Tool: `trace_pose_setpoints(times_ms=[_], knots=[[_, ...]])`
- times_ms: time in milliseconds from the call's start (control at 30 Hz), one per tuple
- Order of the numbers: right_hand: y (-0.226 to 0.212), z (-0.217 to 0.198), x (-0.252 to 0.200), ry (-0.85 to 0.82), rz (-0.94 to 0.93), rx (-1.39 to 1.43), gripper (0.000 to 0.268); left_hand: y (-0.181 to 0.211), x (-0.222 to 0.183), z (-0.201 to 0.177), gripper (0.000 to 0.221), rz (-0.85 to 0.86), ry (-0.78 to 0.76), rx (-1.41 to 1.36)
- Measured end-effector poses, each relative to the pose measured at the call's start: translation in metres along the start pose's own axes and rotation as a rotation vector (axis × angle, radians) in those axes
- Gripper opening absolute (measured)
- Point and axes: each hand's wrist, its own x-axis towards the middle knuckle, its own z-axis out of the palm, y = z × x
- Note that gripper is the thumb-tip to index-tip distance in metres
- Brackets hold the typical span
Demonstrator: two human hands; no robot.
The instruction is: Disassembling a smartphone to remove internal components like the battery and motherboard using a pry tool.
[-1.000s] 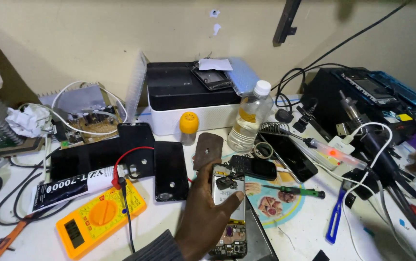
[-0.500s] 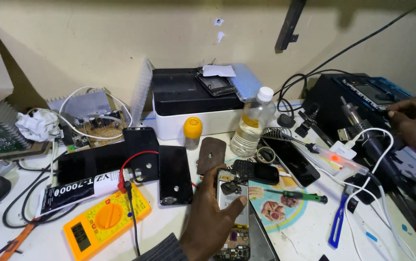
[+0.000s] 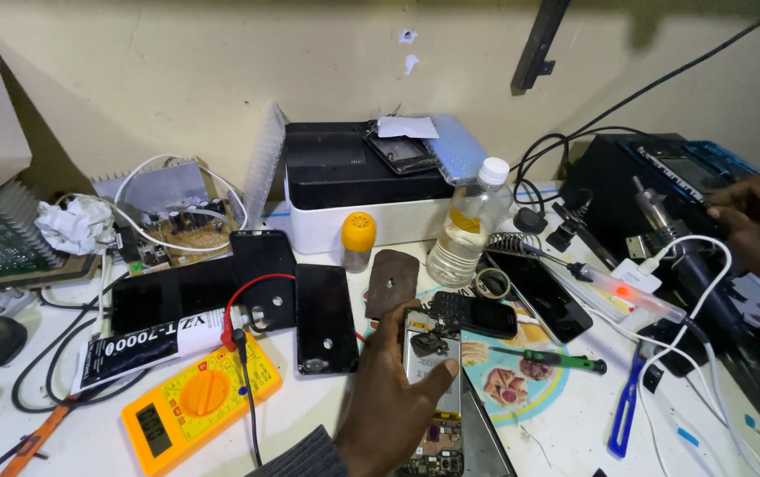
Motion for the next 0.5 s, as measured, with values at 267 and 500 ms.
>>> trace_pose_setpoints(times_ms=[267, 500], knots=[[0.008, 0.011, -0.012, 0.065, -0.028, 0.098, 0.025, -0.005, 0.001, 0.002, 0.067, -0.008, -0.003, -0.032], [0.023, 0.011, -0.001, 0.065, -0.239, -0.335, 0.024, -0.003, 0.001, 0.002, 0.062, 0.041, -0.006, -0.078]])
